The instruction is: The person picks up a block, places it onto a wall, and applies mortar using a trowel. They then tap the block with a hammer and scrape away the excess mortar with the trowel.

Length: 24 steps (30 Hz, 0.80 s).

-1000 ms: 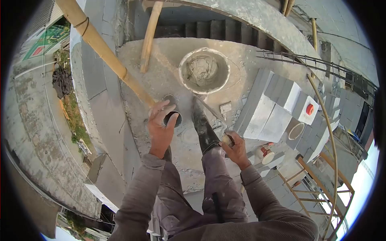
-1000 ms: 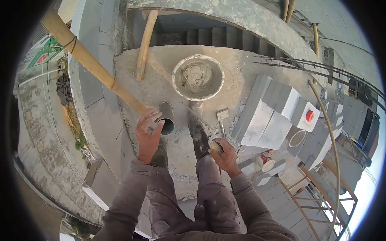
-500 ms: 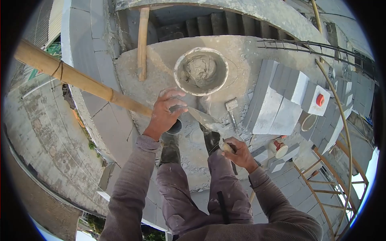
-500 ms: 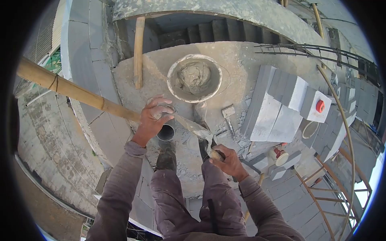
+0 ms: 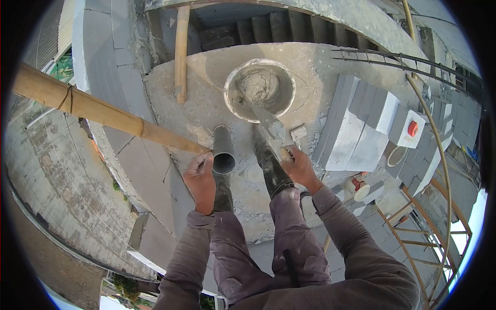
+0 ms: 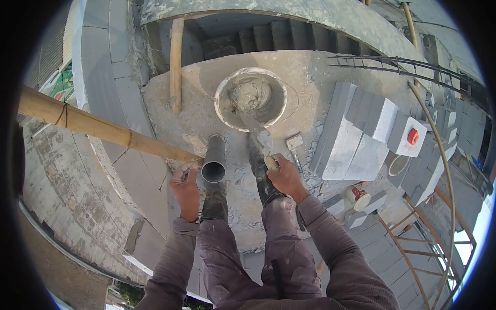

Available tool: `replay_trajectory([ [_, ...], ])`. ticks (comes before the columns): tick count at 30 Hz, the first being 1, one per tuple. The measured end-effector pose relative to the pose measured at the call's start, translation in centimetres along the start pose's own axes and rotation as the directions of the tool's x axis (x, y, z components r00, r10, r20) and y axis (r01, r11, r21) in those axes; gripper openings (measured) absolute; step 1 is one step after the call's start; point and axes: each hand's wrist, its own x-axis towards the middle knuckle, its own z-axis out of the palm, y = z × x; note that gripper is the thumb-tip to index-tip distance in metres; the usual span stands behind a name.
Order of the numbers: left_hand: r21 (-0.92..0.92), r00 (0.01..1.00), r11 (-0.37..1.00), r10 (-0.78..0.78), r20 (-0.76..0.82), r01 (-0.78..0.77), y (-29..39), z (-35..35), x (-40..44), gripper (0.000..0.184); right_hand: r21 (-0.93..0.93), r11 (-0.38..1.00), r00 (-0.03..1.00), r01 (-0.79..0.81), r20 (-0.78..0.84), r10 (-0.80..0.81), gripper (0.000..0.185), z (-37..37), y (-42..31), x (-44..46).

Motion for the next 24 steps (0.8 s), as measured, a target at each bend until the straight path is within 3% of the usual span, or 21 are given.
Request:
replay_trajectory([
  [1,-0.019,0.998,0.999,-0.045,-0.04,0.044,0.1,0.2,-0.5,0.017,-0.094,0.993,0.996,0.065,-0.053,-0.07,0.043,0.8,-0.2,2.3],
  [3,-0.039,0.993,0.995,-0.093,-0.068,0.09,0.2,0.5,-0.9,0.023,-0.374,0.927,0.997,-0.018,-0.075,-0.011,0.046,2.4,-1.2,7.1],
  [6,-0.115,0.989,0.985,-0.136,-0.059,0.128,1.2,1.0,-1.1,0.027,-0.499,0.862,0.993,-0.092,-0.112,0.041,0.045,4.6,-5.0,10.7],
  [9,-0.156,0.987,0.98,-0.135,-0.092,0.12,1.8,0.9,-1.7,0.024,-0.641,0.767,0.997,-0.015,-0.062,-0.033,0.04,7.8,-2.8,12.2],
  [11,-0.168,0.984,0.974,-0.164,-0.076,0.149,1.8,0.3,-1.9,0.021,-0.783,0.605,0.982,0.145,0.038,-0.186,0.035,9.3,-1.1,11.8],
  [15,-0.169,0.989,0.979,-0.131,-0.073,0.118,3.3,0.2,-1.4,0.019,-0.799,0.582,0.988,0.151,0.102,-0.116,0.037,8.2,-0.5,10.6],
  [18,-0.171,0.984,0.974,-0.163,-0.078,0.148,3.8,0.1,-1.0,0.019,-0.731,0.678,0.997,0.081,0.047,-0.068,0.04,7.3,0.6,10.2],
  [20,-0.244,0.983,0.961,-0.155,-0.102,0.127,3.2,-0.3,-0.6,0.016,-0.62,0.784,1.0,0.0,0.007,0.006,0.053,6.6,1.2,9.4],
  [24,-0.284,0.966,0.954,-0.16,-0.201,0.098,3.9,-1.5,-1.1,0.012,-0.519,0.853,0.968,-0.045,-0.233,-0.091,0.076,6.1,2.7,3.5],
])
